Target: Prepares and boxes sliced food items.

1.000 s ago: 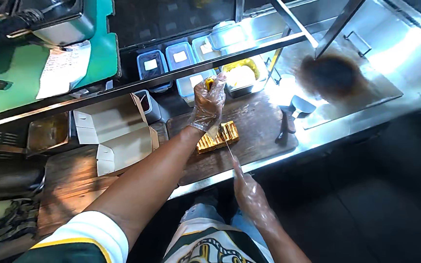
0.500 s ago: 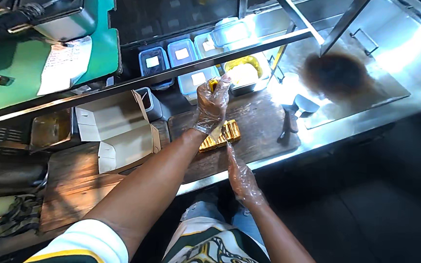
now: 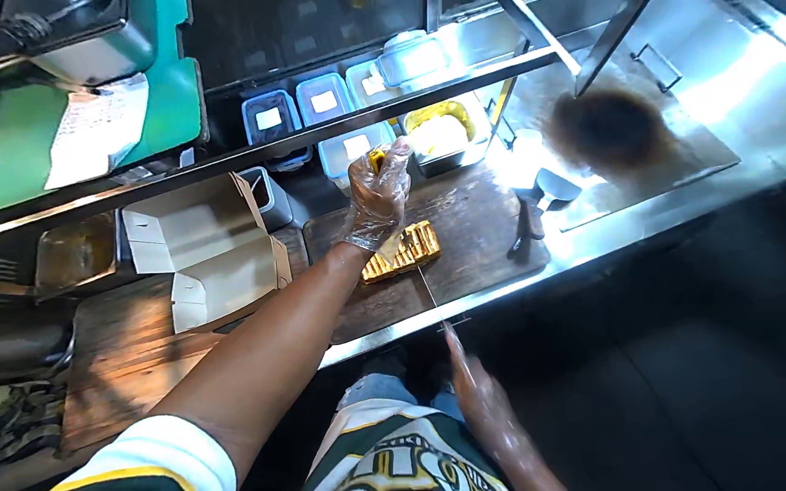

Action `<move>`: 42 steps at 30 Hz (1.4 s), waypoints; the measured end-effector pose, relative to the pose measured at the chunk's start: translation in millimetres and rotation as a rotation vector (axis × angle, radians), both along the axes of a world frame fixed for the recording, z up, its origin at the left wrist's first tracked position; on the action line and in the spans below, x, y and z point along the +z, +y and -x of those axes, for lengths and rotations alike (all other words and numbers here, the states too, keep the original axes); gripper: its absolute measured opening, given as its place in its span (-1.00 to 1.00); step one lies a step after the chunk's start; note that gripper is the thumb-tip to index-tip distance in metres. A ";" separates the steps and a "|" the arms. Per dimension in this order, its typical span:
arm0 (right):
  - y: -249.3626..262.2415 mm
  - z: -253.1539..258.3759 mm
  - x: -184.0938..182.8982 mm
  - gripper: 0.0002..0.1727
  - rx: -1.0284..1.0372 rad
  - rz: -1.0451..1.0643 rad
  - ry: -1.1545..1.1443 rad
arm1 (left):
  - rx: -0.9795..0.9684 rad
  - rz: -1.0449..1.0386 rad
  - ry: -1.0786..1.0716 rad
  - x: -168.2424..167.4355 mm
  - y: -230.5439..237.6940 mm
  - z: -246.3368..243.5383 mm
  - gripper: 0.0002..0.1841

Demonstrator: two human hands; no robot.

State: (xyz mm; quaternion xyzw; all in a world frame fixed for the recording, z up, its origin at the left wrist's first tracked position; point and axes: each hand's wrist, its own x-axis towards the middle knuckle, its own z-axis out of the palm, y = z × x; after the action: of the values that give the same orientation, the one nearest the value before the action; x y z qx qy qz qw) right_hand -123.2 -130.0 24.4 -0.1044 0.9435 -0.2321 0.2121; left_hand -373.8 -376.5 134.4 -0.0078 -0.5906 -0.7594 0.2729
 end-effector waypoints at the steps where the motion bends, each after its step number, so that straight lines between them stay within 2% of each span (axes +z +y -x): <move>1: 28.0 -23.9 6.8 -0.33 -0.005 0.049 -0.010 | -0.006 -0.015 -0.004 0.4 -1.3 -0.4 -0.62; 4: 79.3 -54.3 34.7 -0.40 -0.095 0.420 -0.126 | -0.028 -0.029 -0.030 2.6 -6.1 -4.5 -0.63; 7: 57.0 -35.1 56.5 -0.44 -0.310 0.723 -0.382 | -0.045 -0.030 -0.071 4.4 -6.8 -8.5 -0.64; 9: 38.7 -21.7 48.6 -0.42 -0.433 0.873 -0.578 | -0.064 -0.026 -0.095 5.1 -6.9 -7.4 -0.66; 11: 29.4 -20.3 38.2 -0.42 -0.501 0.946 -0.631 | -0.122 -0.020 -0.140 11.9 -6.5 -1.7 -0.66; 12: 29.0 -22.2 36.4 -0.42 -0.459 0.909 -0.571 | -0.154 -0.016 -0.160 23.0 -6.9 -0.2 -0.66; 14: 32.3 -28.7 39.8 -0.43 -0.273 0.694 -0.304 | -0.200 -0.026 -0.159 64.2 -9.5 -3.9 -0.69; 16: 33.6 -33.6 52.0 -0.36 -0.111 0.473 -0.059 | -0.206 -0.040 -0.095 103.7 -6.7 -7.4 -0.66; 17: 30.8 -34.9 57.9 -0.33 -0.065 0.385 0.008 | -0.191 -0.035 -0.079 110.2 -6.6 -10.8 -0.65; 20: 10.2 -26.7 67.9 -0.32 -0.023 0.244 0.036 | -0.169 -0.011 -0.125 89.8 -12.8 -14.1 -0.68; 24: -39.8 17.5 74.9 -0.38 -0.022 0.157 -0.082 | -0.138 -0.029 -0.123 52.3 -15.2 -5.0 -0.66; 26: -73.2 52.6 70.4 -0.36 -0.002 0.079 -0.143 | -0.135 -0.021 -0.114 39.5 -14.6 -3.9 -0.65; 28: -94.2 71.4 57.4 -0.28 -0.016 0.031 -0.104 | -0.103 0.018 -0.102 27.1 -13.2 -3.2 -0.65; 34: -66.7 43.4 76.1 -0.36 0.013 -0.100 -0.149 | -0.046 0.032 -0.088 3.8 -17.1 4.5 -0.68; 39: -108.6 96.5 44.2 -0.29 0.035 -0.019 -0.177 | -0.019 0.055 -0.094 0.9 -14.9 -0.8 -0.65; 42: -84.0 60.5 52.9 -0.31 0.040 -0.079 -0.139 | -0.024 0.055 -0.092 1.9 -16.0 -1.4 -0.68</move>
State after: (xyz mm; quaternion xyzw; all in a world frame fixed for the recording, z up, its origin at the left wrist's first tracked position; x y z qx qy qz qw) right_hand -183.7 -214.0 77.3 -0.0986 0.9326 -0.1971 0.2859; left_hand -372.4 -392.5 136.3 0.0126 -0.6231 -0.7456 0.2358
